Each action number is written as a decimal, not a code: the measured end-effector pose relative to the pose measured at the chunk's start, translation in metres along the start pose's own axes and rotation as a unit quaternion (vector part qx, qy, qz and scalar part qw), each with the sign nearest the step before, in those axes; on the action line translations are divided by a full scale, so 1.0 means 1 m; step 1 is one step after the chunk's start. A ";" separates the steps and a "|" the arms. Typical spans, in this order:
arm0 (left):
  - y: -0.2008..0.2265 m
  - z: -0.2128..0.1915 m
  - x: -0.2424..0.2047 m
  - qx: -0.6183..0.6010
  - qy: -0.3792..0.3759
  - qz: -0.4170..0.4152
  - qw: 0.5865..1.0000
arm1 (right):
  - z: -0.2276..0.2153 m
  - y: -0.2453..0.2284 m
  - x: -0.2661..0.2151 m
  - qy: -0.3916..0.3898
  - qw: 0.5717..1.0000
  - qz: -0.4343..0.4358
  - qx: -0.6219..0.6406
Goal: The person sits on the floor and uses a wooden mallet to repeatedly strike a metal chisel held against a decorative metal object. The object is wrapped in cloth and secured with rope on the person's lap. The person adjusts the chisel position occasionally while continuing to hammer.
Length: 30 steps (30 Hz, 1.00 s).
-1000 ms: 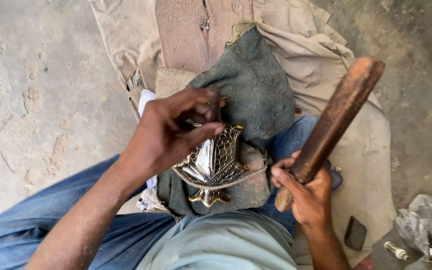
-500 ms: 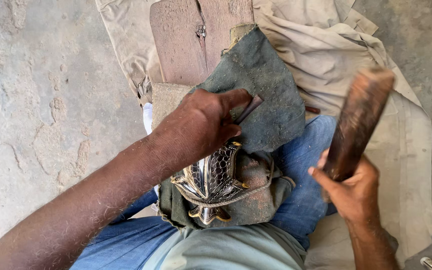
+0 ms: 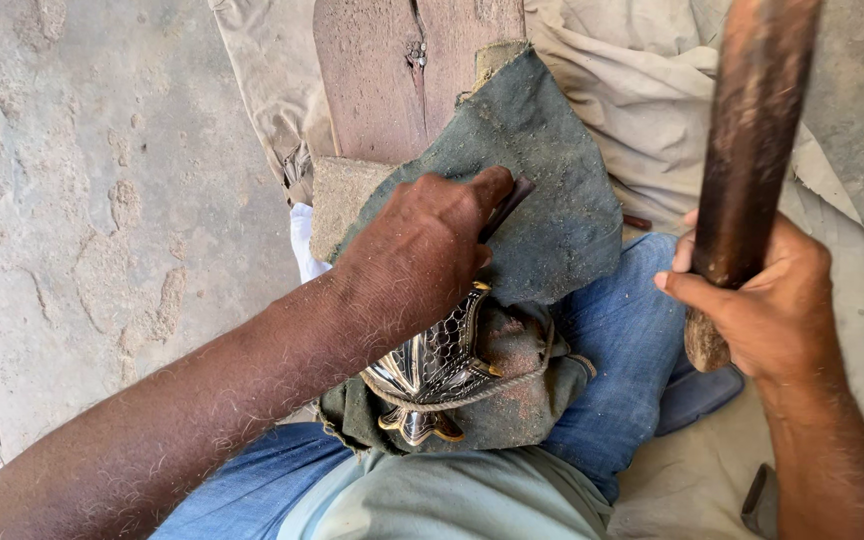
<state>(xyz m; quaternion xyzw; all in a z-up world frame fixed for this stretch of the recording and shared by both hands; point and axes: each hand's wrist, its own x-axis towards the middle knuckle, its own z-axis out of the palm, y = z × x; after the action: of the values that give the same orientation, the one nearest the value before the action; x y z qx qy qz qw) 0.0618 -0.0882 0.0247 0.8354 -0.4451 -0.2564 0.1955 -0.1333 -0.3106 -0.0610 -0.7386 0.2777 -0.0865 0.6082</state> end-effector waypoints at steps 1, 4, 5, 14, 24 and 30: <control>0.000 0.000 -0.001 -0.003 0.004 -0.001 1.000 | -0.003 -0.005 0.002 -0.006 1.000 -0.003 0.011; 0.001 -0.001 -0.004 -0.014 0.018 0.015 1.000 | -0.013 -0.016 0.008 -0.102 0.974 0.029 -0.199; 0.001 -0.002 -0.004 -0.016 0.015 0.012 1.000 | -0.016 -0.018 0.009 -0.145 0.940 0.046 -0.306; 0.003 -0.002 -0.005 -0.003 0.024 -0.019 1.000 | -0.019 -0.024 0.018 -0.195 0.906 0.123 -0.356; -0.005 -0.002 -0.010 -0.051 0.048 0.019 0.997 | -0.021 -0.032 0.011 -0.116 0.964 0.013 -0.241; -0.010 0.007 -0.015 -0.055 0.067 -0.018 0.996 | -0.011 -0.015 0.007 0.036 0.987 -0.061 0.147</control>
<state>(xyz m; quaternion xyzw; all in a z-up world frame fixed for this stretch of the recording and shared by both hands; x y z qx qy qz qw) 0.0573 -0.0709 0.0177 0.8468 -0.4009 -0.2272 0.2658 -0.1283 -0.3219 -0.0460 -0.6533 0.2376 -0.1900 0.6933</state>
